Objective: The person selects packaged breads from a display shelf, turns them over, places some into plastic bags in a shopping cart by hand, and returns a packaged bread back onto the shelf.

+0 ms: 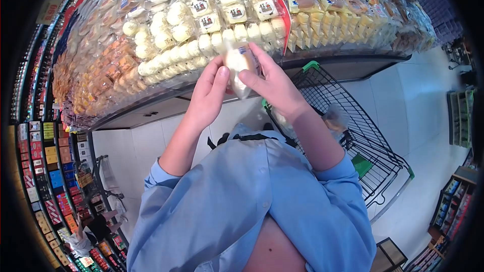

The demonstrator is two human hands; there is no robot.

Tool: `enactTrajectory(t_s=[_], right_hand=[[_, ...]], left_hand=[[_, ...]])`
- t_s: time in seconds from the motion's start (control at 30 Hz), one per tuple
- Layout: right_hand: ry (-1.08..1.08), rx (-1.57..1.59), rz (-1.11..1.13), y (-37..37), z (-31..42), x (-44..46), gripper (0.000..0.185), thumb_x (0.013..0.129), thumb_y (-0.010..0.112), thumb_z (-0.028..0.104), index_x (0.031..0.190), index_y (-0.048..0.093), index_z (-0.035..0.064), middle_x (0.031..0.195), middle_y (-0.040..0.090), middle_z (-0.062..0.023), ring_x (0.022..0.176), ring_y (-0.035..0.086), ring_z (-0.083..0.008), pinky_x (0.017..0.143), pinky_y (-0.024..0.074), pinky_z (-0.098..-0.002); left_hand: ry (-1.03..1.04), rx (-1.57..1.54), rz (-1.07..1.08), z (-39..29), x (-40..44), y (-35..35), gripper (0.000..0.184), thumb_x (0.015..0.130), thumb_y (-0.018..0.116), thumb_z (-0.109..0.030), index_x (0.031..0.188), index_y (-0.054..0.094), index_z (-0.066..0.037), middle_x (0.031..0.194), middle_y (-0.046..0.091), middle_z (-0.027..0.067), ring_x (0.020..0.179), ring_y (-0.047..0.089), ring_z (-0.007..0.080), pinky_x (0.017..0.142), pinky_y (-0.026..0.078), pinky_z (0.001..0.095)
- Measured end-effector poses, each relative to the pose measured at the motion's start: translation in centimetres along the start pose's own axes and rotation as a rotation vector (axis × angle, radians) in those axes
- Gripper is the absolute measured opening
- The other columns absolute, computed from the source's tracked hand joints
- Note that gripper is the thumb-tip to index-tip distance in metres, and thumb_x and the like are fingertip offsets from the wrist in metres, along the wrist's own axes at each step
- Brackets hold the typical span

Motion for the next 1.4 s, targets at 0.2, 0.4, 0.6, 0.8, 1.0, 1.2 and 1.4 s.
enactTrajectory(t_s=[0.2, 0.4, 0.6, 0.8, 1.0, 1.2, 1.4], right_hand=[[0.113, 0.562, 0.107, 4.3, -0.6, 1.3, 0.066, 0.098, 0.057, 0.03, 0.149, 0.027, -0.0006, 0.136, 0.049, -0.0134, 0.122, 0.052, -0.0203, 0.101, 0.0444, -0.0343], [0.214, 0.748, 0.28, 9.9, -2.1, 2.3, 0.059, 0.102, 0.047, 0.04, 0.146, 0.033, 0.0024, 0.135, 0.051, -0.0139, 0.119, 0.055, -0.0265, 0.088, 0.0534, -0.0448], [0.27, 0.548, 0.217, 14.9, -2.6, 3.2, 0.054, 0.105, 0.038, 0.038, 0.141, 0.04, -0.0021, 0.133, 0.055, -0.0163, 0.118, 0.057, -0.0252, 0.099, 0.0476, -0.0403], [0.229, 0.36, 0.208, 17.6, -2.2, 3.6, 0.054, 0.106, 0.03, 0.036, 0.137, 0.044, -0.0062, 0.132, 0.056, -0.0179, 0.119, 0.057, -0.0248, 0.103, 0.0447, -0.0397], [0.128, 0.187, 0.021, 18.6, -1.9, 3.1, 0.059, 0.106, 0.03, 0.041, 0.134, 0.05, -0.0067, 0.122, 0.062, -0.0169, 0.111, 0.059, -0.0204, 0.099, 0.0445, -0.0338], [0.109, 0.059, -0.001, 19.2, -1.3, 1.9, 0.064, 0.106, 0.027, 0.044, 0.138, 0.045, -0.0082, 0.125, 0.061, -0.0167, 0.112, 0.059, -0.0199, 0.1, 0.0443, -0.0331], [0.098, 0.14, -0.034, 18.7, -1.9, 1.2, 0.062, 0.106, 0.031, 0.044, 0.136, 0.047, -0.0087, 0.121, 0.062, -0.0155, 0.108, 0.059, -0.0181, 0.097, 0.0456, -0.0318]], left_hand=[[0.211, 0.115, -0.067, -1.1, -2.7, -4.2, 0.037, 0.101, 0.053, -0.017, 0.134, 0.052, -0.001, 0.126, 0.056, 0.0081, 0.099, 0.058, 0.0116, 0.087, 0.048, 0.0271], [0.159, -0.088, -0.278, 1.3, -5.4, -11.0, 0.041, 0.097, 0.06, -0.014, 0.134, 0.051, 0.001, 0.119, 0.061, 0.0055, 0.1, 0.058, 0.0113, 0.087, 0.049, 0.0275], [0.013, -0.362, -0.055, 3.5, -8.4, -14.0, 0.038, 0.099, 0.057, -0.012, 0.134, 0.05, 0.001, 0.113, 0.063, 0.0031, 0.096, 0.057, 0.0066, 0.079, 0.049, 0.0244], [0.121, -0.407, -0.07, 4.0, -9.8, -16.8, 0.037, 0.098, 0.057, -0.008, 0.132, 0.051, 0.001, 0.112, 0.063, 0.0028, 0.092, 0.057, 0.0063, 0.079, 0.049, 0.0242], [0.11, -0.394, -0.001, 4.2, -10.3, -17.8, 0.041, 0.099, 0.054, -0.014, 0.136, 0.046, 0.001, 0.121, 0.062, 0.0064, 0.104, 0.06, 0.0128, 0.085, 0.052, 0.0312], [0.053, -0.444, 0.13, 4.4, -10.4, -18.0, 0.043, 0.1, 0.055, -0.018, 0.138, 0.045, -0.001, 0.125, 0.059, 0.005, 0.11, 0.058, 0.0118, 0.088, 0.052, 0.0291], [0.02, -0.507, 0.156, 5.0, -10.5, -17.4, 0.043, 0.101, 0.054, -0.024, 0.138, 0.047, -0.002, 0.125, 0.06, 0.0064, 0.109, 0.06, 0.0135, 0.087, 0.055, 0.0315]])
Point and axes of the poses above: each hand's wrist, its own x-axis towards the middle knuckle, its own y-axis out of the palm, z = x × y, the point moved 5 cm from there along x, towards the middle knuckle
